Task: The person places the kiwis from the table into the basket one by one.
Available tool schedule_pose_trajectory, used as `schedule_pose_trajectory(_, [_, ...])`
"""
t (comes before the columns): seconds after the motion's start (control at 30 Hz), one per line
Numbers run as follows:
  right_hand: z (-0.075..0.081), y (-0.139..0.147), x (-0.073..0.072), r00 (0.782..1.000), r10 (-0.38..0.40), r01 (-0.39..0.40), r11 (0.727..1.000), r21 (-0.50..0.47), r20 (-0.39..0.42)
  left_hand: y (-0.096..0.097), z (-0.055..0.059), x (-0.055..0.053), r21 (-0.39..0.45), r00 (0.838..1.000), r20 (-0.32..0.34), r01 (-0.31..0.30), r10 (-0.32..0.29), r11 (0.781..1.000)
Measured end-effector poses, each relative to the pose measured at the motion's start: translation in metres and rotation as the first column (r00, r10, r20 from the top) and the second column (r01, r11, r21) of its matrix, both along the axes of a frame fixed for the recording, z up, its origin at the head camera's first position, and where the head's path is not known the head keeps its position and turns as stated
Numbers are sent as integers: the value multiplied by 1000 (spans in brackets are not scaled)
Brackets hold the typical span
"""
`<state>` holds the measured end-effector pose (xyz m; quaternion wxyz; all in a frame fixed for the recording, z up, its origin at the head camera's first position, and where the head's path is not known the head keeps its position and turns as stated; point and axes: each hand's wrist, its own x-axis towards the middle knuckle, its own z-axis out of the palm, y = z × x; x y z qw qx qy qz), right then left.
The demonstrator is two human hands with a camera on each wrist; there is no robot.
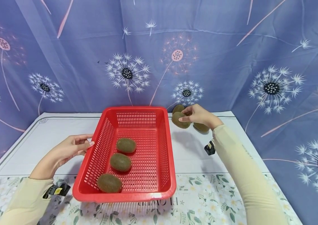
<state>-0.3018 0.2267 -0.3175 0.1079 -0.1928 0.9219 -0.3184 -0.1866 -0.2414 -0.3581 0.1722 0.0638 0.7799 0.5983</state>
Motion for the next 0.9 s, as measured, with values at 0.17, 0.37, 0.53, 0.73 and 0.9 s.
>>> schedule_pose_trajectory(0.17, [18, -5, 2, 1000, 7, -7, 1000, -6, 22, 0, 0, 0, 3, 1000, 0, 1, -1, 1000])
schedule_pose_trajectory(0.37, [36, -16, 6, 1000, 21, -21, 999, -28, 1, -1, 0, 0, 1, 1000, -8, 5, -5, 1000])
schedule_pose_trajectory(0.53, [48, -31, 8, 999, 43, -44, 998, -37, -18, -1, 0, 2, -5, 1000, -6, 4, -4, 1000])
schedule_pose_trajectory(0.73, [60, -51, 9, 995, 101, -103, 992, -70, -25, 0, 1, 2, -3, 1000, -9, 5, -5, 1000])
schedule_pose_trajectory(0.9, [67, -70, 10, 988, 156, -156, 983, -98, -13, 1, 2, 2, 0, 1000, -9, 4, -4, 1000])
